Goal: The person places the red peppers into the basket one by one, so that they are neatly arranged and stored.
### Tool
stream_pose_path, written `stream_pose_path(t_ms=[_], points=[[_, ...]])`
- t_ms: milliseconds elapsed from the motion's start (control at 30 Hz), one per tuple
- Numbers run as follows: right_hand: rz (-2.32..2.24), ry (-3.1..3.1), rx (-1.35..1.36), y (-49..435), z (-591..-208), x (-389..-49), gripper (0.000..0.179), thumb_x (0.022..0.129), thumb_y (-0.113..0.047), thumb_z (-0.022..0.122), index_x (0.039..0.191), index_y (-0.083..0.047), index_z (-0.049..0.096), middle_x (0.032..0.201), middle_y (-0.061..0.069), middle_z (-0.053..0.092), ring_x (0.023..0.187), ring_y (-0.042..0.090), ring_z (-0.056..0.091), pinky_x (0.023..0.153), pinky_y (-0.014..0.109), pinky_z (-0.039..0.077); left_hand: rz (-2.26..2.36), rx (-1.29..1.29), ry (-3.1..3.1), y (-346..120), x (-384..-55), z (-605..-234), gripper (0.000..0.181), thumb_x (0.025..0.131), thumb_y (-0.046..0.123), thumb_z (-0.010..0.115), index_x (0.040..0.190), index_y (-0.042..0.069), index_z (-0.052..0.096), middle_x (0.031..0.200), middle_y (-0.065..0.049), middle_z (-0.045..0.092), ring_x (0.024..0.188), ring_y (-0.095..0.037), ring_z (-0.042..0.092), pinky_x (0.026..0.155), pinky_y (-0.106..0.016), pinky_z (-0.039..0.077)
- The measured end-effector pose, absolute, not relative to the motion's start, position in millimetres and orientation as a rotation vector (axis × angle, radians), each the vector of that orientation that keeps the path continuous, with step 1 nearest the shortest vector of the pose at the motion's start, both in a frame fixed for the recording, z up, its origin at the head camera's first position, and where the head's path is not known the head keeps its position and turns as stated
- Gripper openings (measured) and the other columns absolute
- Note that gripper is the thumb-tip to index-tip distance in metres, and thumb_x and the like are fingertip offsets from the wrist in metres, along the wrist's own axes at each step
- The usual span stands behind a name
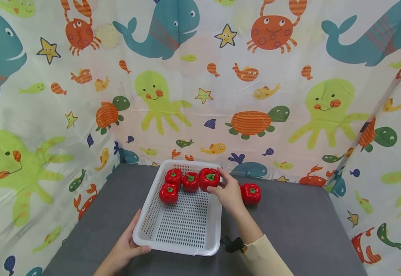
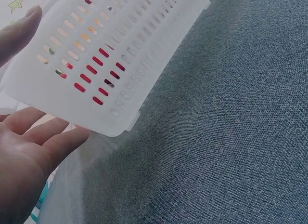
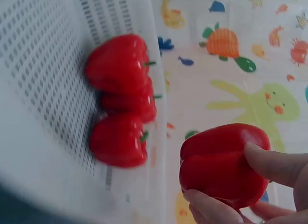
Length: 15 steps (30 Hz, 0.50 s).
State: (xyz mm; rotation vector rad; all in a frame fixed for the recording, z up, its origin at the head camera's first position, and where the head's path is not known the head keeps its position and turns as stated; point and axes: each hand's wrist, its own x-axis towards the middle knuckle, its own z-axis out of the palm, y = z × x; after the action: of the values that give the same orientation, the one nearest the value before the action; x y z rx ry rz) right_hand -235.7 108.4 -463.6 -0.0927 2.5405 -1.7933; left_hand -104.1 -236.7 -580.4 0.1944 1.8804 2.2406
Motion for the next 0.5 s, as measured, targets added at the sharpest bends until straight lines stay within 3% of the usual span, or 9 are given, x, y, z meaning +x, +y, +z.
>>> stream_pose_path(t_ms=[233,500], points=[[-1.725,2.486,-0.064,72,-474,-248,0.084,0.084,-0.013,0.081,0.156,-0.014,0.038,0.155,0.017,0.043,0.129,0.044,0.056,0.096,0.052,0.054,2.247,0.191,1.863,-236,-103,-580,0.116,0.085,-0.004,0.077,0.163,0.031,-0.002,0.170,-0.010,0.008,0.142,-0.051,0.033,0.099,-0.037,0.053],[-1.620,2.481,0.013,41,-496,-255,0.077,0.080,-0.006,0.082,0.149,-0.007,0.046,0.145,0.019,0.053,0.127,0.040,0.055,0.101,0.056,0.051,2.241,0.182,1.885,-237,-104,-582,0.115,0.085,-0.003,0.077,0.163,0.033,0.001,0.169,-0.010,0.009,0.142,-0.050,0.035,0.099,-0.036,0.053]])
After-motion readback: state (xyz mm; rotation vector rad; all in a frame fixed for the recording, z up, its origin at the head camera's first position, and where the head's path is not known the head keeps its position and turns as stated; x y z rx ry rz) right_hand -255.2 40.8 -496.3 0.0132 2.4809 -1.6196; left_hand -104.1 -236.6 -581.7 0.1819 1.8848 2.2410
